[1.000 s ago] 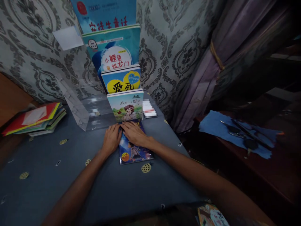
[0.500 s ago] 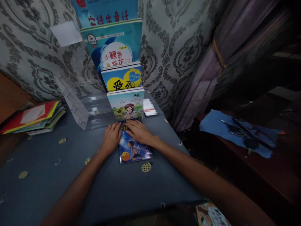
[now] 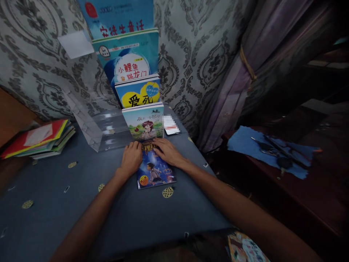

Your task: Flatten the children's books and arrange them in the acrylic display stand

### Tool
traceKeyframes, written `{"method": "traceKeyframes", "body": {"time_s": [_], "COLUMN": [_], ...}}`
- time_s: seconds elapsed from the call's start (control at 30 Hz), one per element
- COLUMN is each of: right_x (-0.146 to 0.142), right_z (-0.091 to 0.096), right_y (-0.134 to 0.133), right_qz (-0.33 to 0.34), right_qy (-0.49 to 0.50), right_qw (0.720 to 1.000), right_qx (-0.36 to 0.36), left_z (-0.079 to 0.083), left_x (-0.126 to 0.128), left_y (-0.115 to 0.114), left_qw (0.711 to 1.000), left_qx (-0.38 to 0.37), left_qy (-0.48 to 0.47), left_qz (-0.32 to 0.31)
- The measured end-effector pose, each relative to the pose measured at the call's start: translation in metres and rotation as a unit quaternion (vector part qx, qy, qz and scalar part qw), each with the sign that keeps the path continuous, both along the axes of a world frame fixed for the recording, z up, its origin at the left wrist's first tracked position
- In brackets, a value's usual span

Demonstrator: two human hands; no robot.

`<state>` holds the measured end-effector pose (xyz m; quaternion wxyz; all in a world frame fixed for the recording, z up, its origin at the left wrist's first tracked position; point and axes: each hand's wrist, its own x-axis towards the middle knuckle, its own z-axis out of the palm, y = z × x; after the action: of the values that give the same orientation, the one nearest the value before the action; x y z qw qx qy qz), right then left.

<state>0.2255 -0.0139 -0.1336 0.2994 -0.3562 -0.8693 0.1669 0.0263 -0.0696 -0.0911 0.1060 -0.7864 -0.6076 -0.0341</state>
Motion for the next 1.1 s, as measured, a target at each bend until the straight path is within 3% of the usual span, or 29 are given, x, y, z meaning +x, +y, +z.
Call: {"method": "traceKeyframes", "body": {"time_s": [0.2,0.43,0.57,0.77,1.1], "right_x": [0.017,0.021,0.026,0.028,0.029], "right_z": [-0.01,-0.012,-0.012,-0.015,-0.016], "right_y": [0.005,0.016,0.023,0.027,0.023], "right_qz": [-0.021,-0.007,0.003,0.016,0.018], "right_qy": [0.045,0.105,0.15,0.175,0.12], "right_qw": [0.999,0.992,0.981,0.976,0.988], "right_qx": [-0.016,-0.073,-0.123,-0.131,-0.091], "left_z": [-0.013,-0.008,-0.01,-0.02,-0.025], "left_x": [-0.006,0.0,0.014,0.035,0.042], "left_y": [0.001,0.004,0.011,0.012,0.006], "left_qw": [0.996,0.998,0.989,0.959,0.962], "left_qx": [0.031,0.015,0.001,-0.041,-0.051], "left_qy": [-0.081,-0.053,-0.102,-0.151,-0.141], "left_qz": [-0.011,-0.039,-0.108,-0.235,-0.228]}}
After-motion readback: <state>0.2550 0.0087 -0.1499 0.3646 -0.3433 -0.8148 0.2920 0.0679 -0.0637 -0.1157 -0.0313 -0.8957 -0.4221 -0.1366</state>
